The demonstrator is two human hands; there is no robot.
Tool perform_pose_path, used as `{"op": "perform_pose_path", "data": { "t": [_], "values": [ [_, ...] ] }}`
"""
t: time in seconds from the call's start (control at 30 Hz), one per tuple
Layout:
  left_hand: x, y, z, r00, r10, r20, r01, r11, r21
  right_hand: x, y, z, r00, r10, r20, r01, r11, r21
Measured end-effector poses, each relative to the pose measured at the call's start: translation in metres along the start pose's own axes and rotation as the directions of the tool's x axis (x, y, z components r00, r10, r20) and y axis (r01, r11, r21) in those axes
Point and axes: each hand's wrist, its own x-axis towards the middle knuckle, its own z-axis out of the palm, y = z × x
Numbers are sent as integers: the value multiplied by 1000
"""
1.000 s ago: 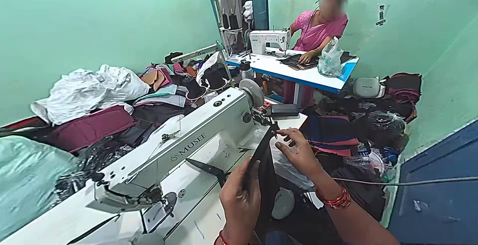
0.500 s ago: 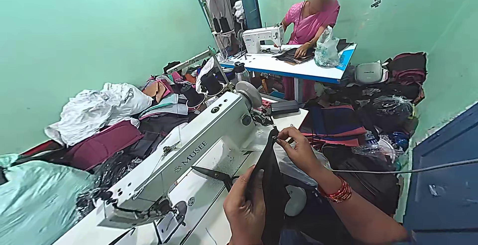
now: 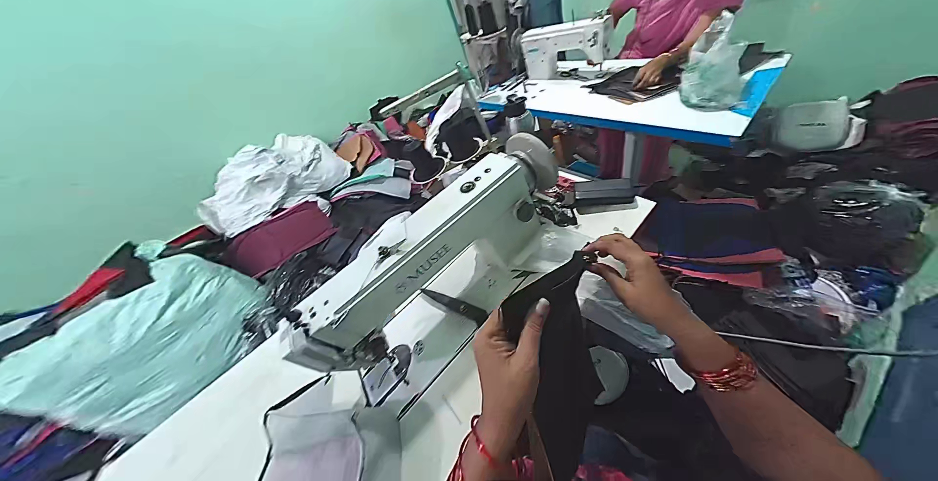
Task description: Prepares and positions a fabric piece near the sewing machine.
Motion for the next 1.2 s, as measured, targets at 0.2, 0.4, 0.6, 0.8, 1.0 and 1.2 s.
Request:
{"op": "perform_pose_path", "data": {
  "t": [0.2,0.4,0.6,0.8,1.0,1.2],
  "values": [
    [6,-2,-4,972,-234,-23,227,960,-162,-4,4,-7,998,54,30,-55,997,46],
    [10,-2,-6,936,-348,-60,325,915,-239,-5,3,-16,968,250,21,-243,914,327],
    [12,-9,-4,917,-389,-90,363,905,-223,-6,0,-14,978,200,-65,-190,973,130],
    [6,-19,0,977,-165,-132,166,986,-6,-6,-10,-6,974,164,-159,-160,986,35],
    [-1,-23,0,979,67,-190,-47,993,106,0,7,-1,918,231,-323,-308,927,-215],
    [15,-6,-25,966,-12,-259,20,999,27,5,75,-61,698,594,-401,-657,753,-28]
  ]
}}
